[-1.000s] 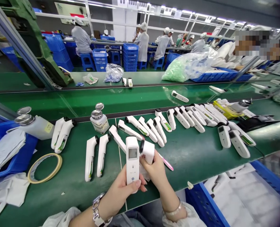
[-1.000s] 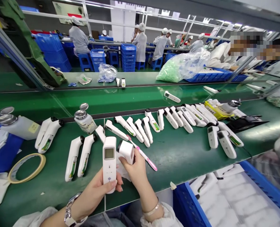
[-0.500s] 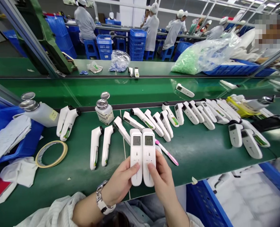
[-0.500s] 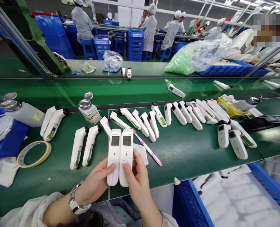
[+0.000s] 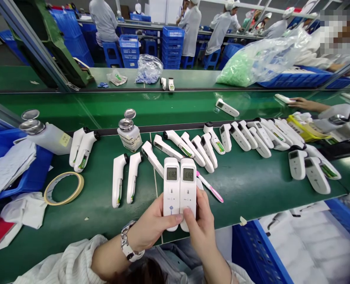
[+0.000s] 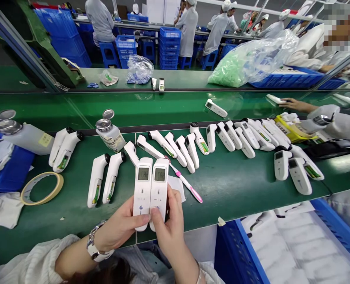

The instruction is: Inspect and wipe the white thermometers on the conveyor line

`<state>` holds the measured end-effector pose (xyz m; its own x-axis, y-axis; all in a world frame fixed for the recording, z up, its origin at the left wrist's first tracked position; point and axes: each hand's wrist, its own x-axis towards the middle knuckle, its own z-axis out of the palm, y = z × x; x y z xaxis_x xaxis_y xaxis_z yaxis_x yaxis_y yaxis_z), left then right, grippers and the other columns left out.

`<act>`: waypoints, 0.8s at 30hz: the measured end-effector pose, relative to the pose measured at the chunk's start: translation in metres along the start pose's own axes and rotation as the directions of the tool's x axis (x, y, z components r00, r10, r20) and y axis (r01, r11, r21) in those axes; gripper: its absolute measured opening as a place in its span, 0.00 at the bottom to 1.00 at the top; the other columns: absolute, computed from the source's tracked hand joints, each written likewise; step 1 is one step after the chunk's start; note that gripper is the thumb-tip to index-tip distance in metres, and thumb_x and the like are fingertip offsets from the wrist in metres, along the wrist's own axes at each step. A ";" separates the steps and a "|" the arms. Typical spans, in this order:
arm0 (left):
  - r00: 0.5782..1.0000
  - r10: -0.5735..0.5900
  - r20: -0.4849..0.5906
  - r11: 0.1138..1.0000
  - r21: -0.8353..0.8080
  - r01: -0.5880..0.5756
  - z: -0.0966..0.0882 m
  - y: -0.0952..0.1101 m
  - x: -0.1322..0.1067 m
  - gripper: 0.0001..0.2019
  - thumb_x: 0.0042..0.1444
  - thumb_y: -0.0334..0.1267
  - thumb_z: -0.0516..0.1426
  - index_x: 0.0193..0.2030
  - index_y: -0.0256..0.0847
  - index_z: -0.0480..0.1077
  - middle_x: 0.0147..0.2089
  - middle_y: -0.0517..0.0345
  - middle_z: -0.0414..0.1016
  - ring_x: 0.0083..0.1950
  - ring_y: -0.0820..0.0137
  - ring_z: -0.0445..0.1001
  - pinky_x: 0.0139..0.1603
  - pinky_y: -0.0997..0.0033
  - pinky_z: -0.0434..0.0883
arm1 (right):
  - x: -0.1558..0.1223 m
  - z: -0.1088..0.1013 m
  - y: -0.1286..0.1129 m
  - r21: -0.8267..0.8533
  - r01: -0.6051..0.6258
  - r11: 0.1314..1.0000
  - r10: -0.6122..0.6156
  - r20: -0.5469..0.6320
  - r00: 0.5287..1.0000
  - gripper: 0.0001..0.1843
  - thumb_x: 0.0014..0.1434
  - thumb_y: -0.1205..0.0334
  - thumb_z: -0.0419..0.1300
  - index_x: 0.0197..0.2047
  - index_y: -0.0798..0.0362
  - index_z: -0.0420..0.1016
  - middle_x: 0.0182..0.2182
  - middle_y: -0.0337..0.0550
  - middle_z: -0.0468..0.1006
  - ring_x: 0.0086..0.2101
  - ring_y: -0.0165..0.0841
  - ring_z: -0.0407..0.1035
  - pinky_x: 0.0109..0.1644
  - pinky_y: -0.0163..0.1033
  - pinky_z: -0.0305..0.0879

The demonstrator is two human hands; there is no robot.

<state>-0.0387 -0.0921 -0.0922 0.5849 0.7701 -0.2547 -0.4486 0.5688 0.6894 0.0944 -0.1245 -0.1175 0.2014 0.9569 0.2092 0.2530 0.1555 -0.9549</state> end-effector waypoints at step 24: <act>0.999 -0.013 -0.039 0.998 0.063 0.016 -0.003 -0.005 -0.002 0.21 0.48 0.32 0.64 0.49 0.40 0.67 0.44 0.56 0.76 0.44 0.71 0.73 0.45 0.72 0.70 | 0.027 -0.020 0.016 -0.158 -0.067 0.985 0.080 0.076 0.994 0.15 0.60 0.63 0.53 0.49 0.49 0.71 0.44 0.46 0.74 0.44 0.42 0.67 0.47 0.47 0.62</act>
<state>-0.0395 -0.0956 -0.0973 0.5642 0.7731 -0.2899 -0.3956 0.5613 0.7270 0.1229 -0.1008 -0.1223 0.1481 0.9822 0.1152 0.3856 0.0499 -0.9213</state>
